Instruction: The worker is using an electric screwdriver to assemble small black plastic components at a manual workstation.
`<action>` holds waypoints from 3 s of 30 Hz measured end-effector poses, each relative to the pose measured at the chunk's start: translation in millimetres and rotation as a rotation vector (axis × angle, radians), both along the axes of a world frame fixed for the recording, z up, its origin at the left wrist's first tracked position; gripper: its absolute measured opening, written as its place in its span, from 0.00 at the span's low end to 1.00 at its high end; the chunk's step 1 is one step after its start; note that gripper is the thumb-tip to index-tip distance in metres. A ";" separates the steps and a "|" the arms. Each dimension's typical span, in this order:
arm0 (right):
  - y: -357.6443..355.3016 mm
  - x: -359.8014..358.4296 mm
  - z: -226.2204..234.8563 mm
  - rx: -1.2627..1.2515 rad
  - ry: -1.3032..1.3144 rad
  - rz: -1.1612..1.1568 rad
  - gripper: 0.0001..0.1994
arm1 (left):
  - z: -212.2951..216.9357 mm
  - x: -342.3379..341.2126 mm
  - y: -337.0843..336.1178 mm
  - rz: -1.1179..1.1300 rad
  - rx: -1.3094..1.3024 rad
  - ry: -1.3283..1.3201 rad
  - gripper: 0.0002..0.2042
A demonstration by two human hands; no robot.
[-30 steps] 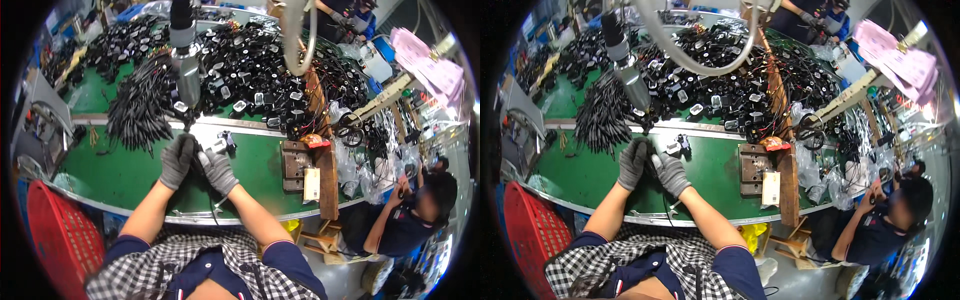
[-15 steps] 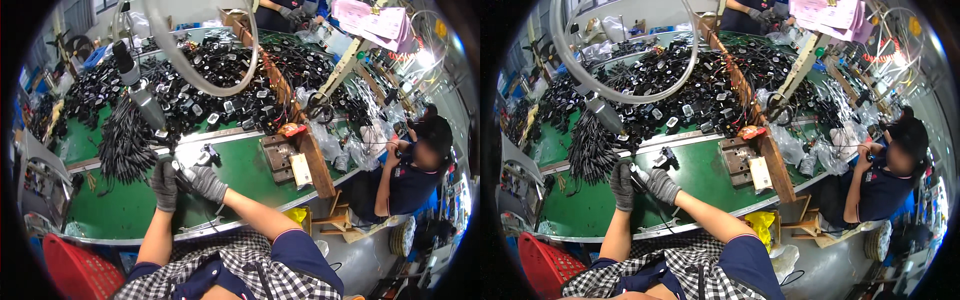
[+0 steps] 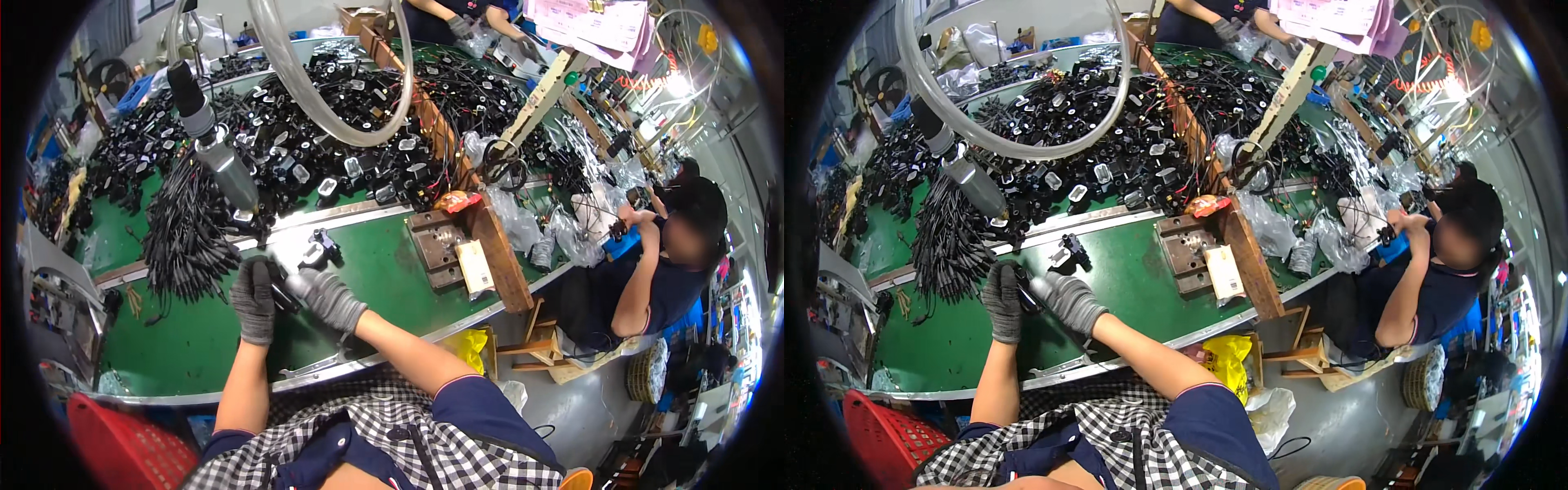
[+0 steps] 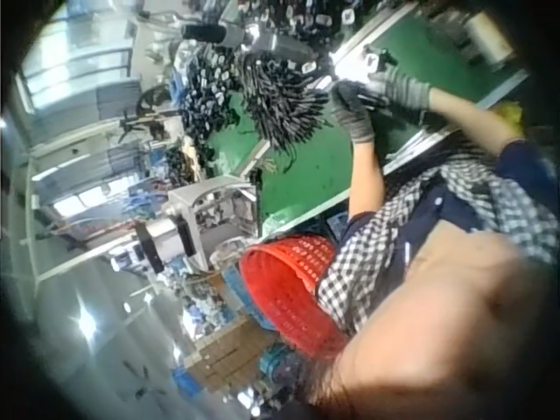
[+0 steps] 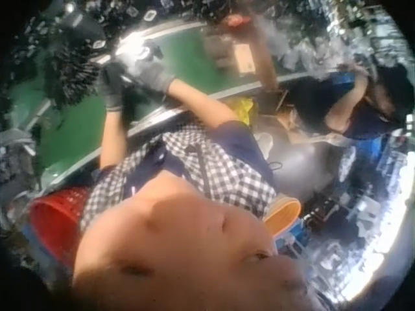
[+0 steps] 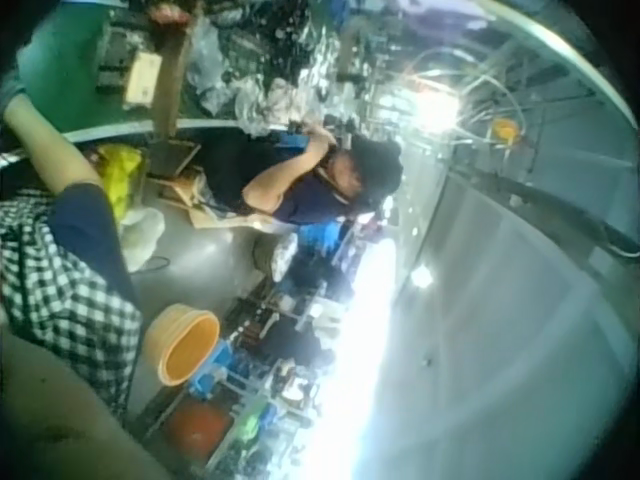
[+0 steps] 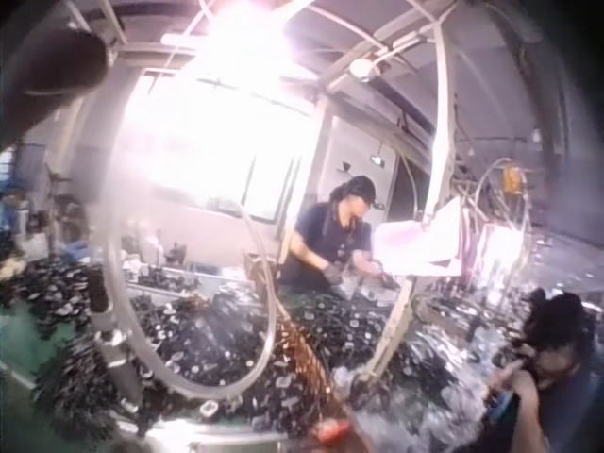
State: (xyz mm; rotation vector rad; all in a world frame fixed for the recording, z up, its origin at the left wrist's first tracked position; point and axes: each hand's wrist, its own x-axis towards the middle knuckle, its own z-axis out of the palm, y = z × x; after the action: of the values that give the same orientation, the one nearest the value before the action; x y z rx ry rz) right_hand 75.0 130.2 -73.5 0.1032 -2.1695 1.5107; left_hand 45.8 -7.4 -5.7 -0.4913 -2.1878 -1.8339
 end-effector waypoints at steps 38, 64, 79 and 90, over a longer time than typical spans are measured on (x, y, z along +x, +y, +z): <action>-9.7 39.0 58.2 0.226 -0.257 0.043 0.20 | 11.9 10.8 0.6 -0.135 -0.084 -0.154 0.12; 6.3 44.6 56.4 -0.820 -0.683 0.369 0.16 | 10.2 6.9 0.5 -0.128 0.045 -0.194 0.13; -6.4 42.4 82.3 -0.325 -0.386 0.087 0.18 | 8.3 16.3 -4.0 -0.395 0.039 -0.108 0.13; 3.1 69.0 86.9 -0.630 -0.641 0.245 0.17 | 15.9 18.0 -8.9 -0.469 0.046 -0.205 0.17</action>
State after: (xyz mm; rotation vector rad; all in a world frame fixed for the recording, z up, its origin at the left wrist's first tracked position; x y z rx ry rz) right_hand 144.0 133.2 13.4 -0.3910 -2.0329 2.5728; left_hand 63.8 -16.3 10.2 -0.9073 -2.2970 -2.2499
